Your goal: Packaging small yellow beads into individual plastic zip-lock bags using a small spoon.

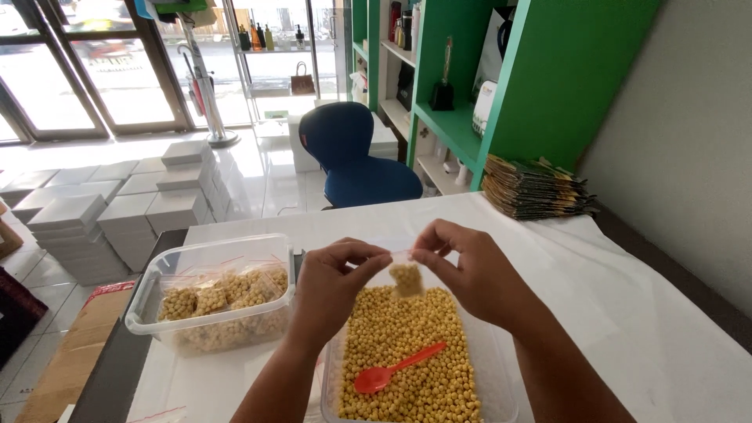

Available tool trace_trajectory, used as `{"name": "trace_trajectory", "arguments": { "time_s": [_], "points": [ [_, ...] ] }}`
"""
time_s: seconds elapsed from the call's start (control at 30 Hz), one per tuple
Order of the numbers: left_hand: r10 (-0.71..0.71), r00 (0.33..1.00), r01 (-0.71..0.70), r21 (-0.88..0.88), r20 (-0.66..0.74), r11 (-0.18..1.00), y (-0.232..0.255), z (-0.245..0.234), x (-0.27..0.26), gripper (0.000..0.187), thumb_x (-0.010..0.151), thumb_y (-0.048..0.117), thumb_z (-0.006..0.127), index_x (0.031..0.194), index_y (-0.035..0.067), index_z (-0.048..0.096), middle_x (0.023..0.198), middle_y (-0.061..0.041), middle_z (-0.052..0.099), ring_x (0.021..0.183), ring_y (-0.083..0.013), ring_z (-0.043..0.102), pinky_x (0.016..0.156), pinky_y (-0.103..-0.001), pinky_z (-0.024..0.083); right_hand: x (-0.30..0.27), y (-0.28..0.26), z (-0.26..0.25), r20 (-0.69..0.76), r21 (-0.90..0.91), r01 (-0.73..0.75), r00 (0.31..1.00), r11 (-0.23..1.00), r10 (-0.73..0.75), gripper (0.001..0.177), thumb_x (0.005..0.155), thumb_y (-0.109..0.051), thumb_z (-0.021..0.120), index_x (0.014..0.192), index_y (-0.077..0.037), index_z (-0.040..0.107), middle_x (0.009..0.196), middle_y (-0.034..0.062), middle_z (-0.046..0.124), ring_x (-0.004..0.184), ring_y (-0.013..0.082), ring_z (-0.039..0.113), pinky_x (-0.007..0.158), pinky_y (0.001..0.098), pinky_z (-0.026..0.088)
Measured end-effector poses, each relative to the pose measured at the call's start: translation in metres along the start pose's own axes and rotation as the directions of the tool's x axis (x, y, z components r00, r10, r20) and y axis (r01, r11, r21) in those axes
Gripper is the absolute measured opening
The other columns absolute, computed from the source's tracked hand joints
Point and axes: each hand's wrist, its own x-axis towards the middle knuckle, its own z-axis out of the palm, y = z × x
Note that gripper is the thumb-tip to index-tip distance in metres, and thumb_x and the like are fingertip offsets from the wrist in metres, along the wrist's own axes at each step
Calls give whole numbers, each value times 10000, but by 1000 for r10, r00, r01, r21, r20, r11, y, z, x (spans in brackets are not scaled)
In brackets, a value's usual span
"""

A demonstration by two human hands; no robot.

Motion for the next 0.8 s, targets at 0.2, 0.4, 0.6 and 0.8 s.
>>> {"name": "trace_trajectory", "arguments": {
  "time_s": [0.2, 0.4, 0.6, 0.8],
  "points": [
    [28, 999, -29, 62, 28, 998, 0, 3, -1, 125, 887, 179, 790, 931, 64, 809, 886, -111, 787, 793, -205, 718, 630, -307, 542, 0, -6, -3, 64, 40, -8, 998, 999, 6, 261, 938, -300, 678, 940, -46, 736, 870, 198, 783, 926, 361, 772, 910, 491, 575],
    [76, 996, -79, 77, 39, 994, 0, 2, -3, 118, 888, 172, 778, 929, 62, 796, 896, -125, 771, 807, -220, 691, 644, -314, 533, -2, -2, 2, 82, 15, -2, 997, 1000, 1, 255, 962, -274, 622, 956, -42, 727, 878, 209, 775, 934, 373, 770, 890, 492, 578],
    [160, 986, -166, 125, 51, 978, -8, 5, -2, 97, 880, 150, 772, 891, 55, 786, 894, -122, 765, 809, -232, 682, 655, -334, 537, 0, 0, 5, 78, 18, 40, 996, 999, -41, 224, 909, -258, 661, 907, -43, 722, 833, 184, 759, 911, 343, 758, 923, 463, 566],
    [194, 977, -207, 187, 85, 960, -10, 8, -2, 80, 898, 129, 735, 902, 59, 775, 904, -128, 755, 825, -248, 688, 672, -348, 544, 1, 2, 8, 85, -13, 69, 994, 998, -68, 233, 926, -275, 652, 889, -54, 714, 835, 188, 751, 907, 362, 755, 929, 479, 559]
  ]
}}
